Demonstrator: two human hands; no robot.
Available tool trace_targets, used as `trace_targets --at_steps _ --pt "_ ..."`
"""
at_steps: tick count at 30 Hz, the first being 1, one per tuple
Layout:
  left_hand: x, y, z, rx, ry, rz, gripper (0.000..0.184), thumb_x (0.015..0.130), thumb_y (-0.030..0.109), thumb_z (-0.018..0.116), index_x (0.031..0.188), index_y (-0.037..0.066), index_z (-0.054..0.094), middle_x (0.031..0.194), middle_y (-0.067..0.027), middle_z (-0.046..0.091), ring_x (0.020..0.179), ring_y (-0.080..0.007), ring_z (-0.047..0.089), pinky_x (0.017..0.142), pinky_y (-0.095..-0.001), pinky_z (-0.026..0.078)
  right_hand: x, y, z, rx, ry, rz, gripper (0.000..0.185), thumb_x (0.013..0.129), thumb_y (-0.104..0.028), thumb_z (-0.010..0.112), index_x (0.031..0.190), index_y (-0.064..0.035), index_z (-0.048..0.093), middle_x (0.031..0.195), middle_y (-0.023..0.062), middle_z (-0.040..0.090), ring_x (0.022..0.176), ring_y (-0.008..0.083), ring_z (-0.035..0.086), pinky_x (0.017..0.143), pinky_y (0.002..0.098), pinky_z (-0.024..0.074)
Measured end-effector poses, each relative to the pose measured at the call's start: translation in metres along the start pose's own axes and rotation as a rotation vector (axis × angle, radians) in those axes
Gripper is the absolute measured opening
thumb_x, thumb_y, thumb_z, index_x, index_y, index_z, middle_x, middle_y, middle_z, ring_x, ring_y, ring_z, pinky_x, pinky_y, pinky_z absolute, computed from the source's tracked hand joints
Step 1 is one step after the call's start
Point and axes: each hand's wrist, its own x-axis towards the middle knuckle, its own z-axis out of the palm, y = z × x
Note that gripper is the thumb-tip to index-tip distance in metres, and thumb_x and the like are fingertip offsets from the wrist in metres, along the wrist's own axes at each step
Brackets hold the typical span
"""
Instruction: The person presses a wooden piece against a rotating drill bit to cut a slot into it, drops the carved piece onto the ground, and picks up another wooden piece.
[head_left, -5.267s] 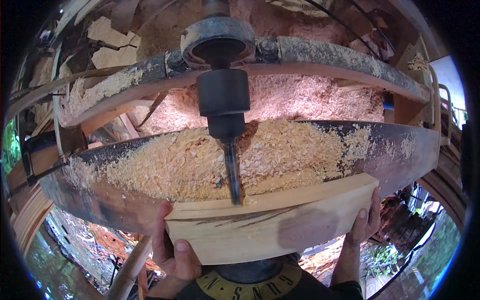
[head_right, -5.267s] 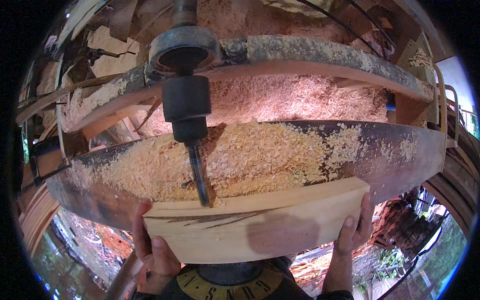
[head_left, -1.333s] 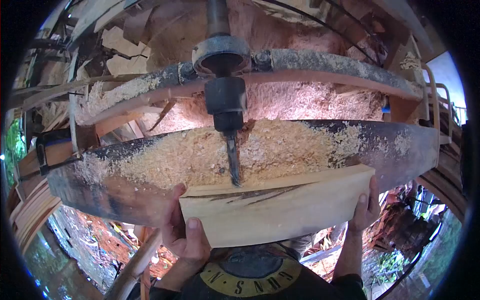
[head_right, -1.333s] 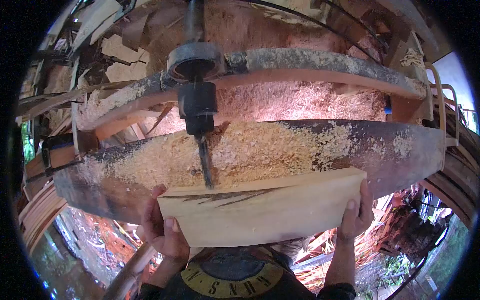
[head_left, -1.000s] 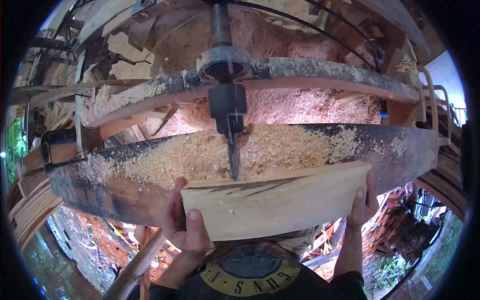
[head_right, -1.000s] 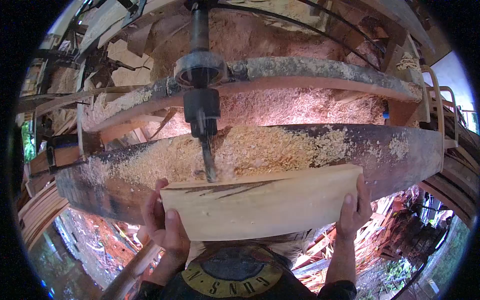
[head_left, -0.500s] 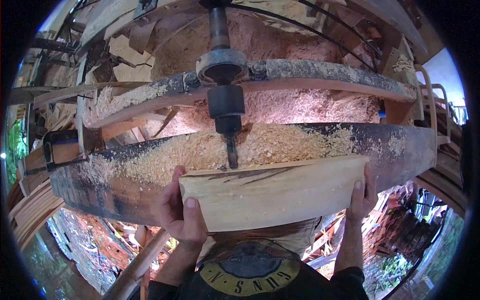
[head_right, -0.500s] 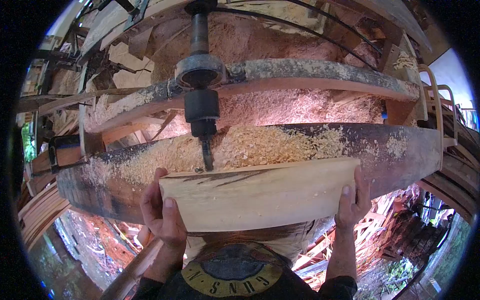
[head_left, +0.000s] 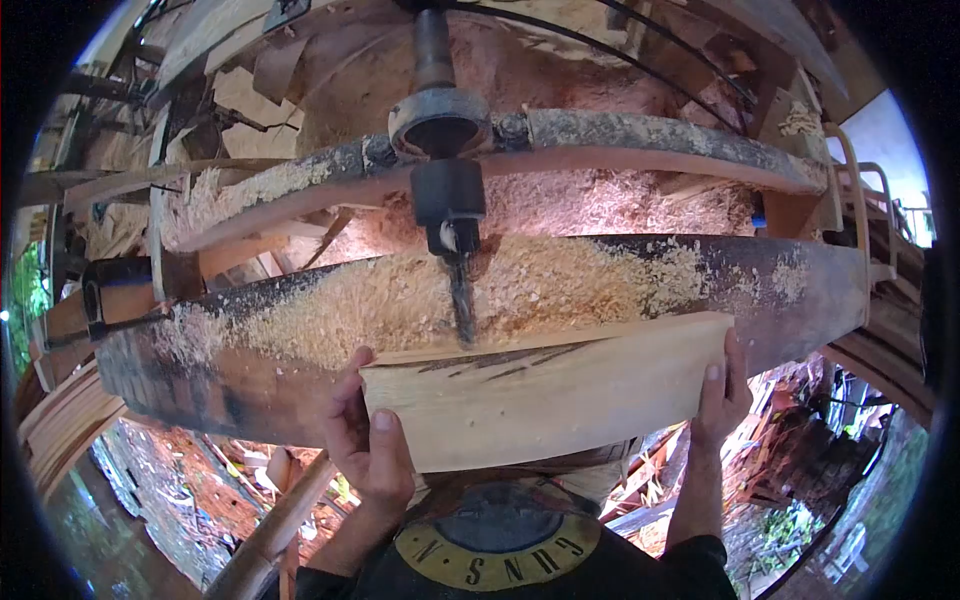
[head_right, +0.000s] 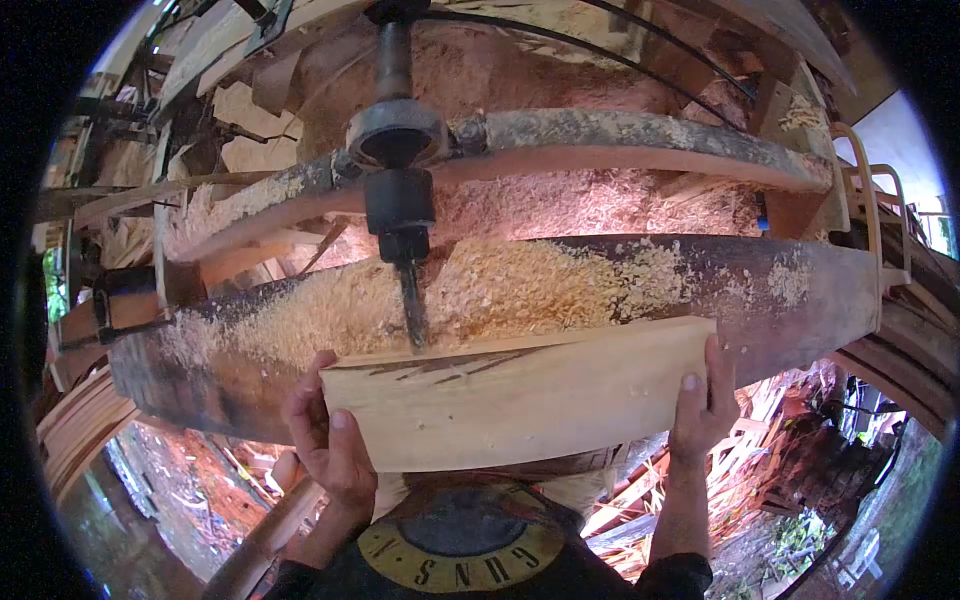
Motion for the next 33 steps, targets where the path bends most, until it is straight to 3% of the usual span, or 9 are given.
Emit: trace_targets --at_steps 3,16,19,22,33 --pt "-0.018 -0.006 -0.005 -0.014 -0.002 0.031 0.046 0.1 0.007 0.046 0.144 -0.002 0.038 0.154 -0.0301 0.04 0.142 -0.0346 0.043 0.119 -0.0476 0.031 -0.006 0.005 -0.002 0.002 0.033 -0.063 0.049 0.096 -0.014 0.057 0.139 0.0095 0.057 0.131 0.0226 0.063 0.117 0.0287 0.062 0.101 0.0396 0.0481" --pt "-0.032 -0.016 -0.002 -0.135 0.057 0.025 0.046 0.098 0.007 0.05 0.142 -0.003 0.042 0.156 -0.0338 0.036 0.145 -0.0382 0.04 0.12 -0.0509 0.032 -0.022 0.02 -0.015 0.097 0.056 0.013 0.055 0.096 -0.021 0.058 0.14 0.0112 0.054 0.132 0.0227 0.061 0.117 0.0298 0.062 0.1 0.0416 0.0497" --pt "-0.03 -0.019 -0.001 -0.127 0.059 0.057 0.042 0.098 0.008 0.053 0.138 0.004 0.042 0.152 -0.0372 0.039 0.146 -0.0411 0.039 0.121 -0.0503 0.031 -0.021 0.019 -0.013 0.134 0.057 0.018 0.056 0.096 -0.02 0.056 0.142 0.0122 0.051 0.132 0.0218 0.06 0.118 0.0301 0.061 0.101 0.042 0.0493" --pt "-0.03 -0.011 0.0 -0.066 0.069 -0.031 0.041 0.098 0.01 0.054 0.137 0.004 0.043 0.152 -0.0376 0.04 0.145 -0.0414 0.039 0.12 -0.0506 0.032 -0.024 0.025 -0.014 0.178 0.06 0.055 0.058 0.096 -0.02 0.055 0.143 0.013 0.049 0.132 0.0216 0.059 0.119 0.0301 0.059 0.101 0.0424 0.0487" --pt "-0.025 -0.014 0.002 -0.091 0.062 0.002 0.042 0.098 0.011 0.056 0.138 0.005 0.043 0.151 -0.0371 0.041 0.145 -0.0427 0.039 0.12 -0.0523 0.032 -0.019 0.017 -0.014 0.095 0.047 0.031 0.06 0.097 -0.023 0.054 0.143 0.0144 0.048 0.134 0.0226 0.059 0.118 0.0306 0.06 0.1 0.0433 0.0496"
